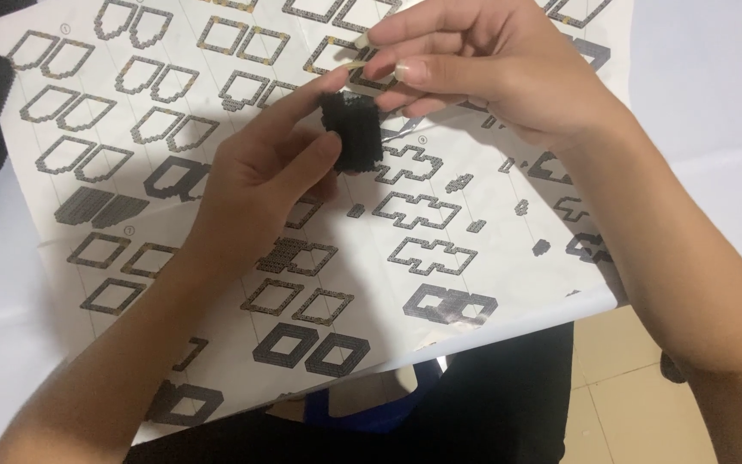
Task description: The person assembles small black plastic bricks by hand, following a printed instruction sheet. They connect two brick pieces, use a white plastic tool to press them together, and then continue adding more bricks to the structure.
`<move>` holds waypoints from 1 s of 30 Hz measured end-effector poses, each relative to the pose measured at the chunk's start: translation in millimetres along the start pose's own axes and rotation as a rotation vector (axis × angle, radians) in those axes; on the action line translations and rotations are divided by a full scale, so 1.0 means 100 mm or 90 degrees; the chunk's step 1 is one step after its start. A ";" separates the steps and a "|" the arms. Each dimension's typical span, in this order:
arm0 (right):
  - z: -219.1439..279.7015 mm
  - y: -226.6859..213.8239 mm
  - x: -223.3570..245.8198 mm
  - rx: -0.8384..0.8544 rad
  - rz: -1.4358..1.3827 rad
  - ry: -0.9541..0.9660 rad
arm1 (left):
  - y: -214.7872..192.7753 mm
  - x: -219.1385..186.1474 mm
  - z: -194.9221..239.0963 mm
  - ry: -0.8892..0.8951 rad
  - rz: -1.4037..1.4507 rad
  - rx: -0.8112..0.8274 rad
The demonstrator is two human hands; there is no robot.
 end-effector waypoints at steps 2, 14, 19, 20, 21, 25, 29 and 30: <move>-0.01 0.01 0.01 -0.033 0.005 0.017 | -0.01 0.02 0.00 -0.008 0.014 -0.010; -0.04 0.06 0.00 -0.042 0.026 0.046 | -0.03 0.06 -0.02 0.016 0.083 -0.008; -0.06 0.13 -0.01 -0.007 0.075 0.025 | -0.03 0.13 -0.03 0.059 0.125 -0.001; -0.05 0.15 -0.01 -0.018 0.087 0.049 | -0.03 0.13 -0.03 0.084 0.127 0.009; -0.06 0.16 0.00 -0.014 0.086 0.047 | -0.03 0.10 -0.03 0.085 0.126 0.005; -0.06 0.21 0.03 -0.030 0.051 0.087 | -0.03 0.09 -0.03 0.005 0.164 -0.019; -0.07 0.25 0.04 -0.008 0.020 0.072 | -0.04 0.09 -0.03 0.001 0.146 -0.018; -0.07 0.26 0.03 -0.006 0.021 0.071 | -0.04 0.09 -0.03 0.002 0.146 -0.019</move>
Point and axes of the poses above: each hand's wrist, its own z-axis away from the middle knuckle, its own y-axis out of the palm, x = y × z, the point moved 3 cm from there along -z, towards the middle knuckle, and after that the axes turned 1 degree about -z, right-handed, at the moved point
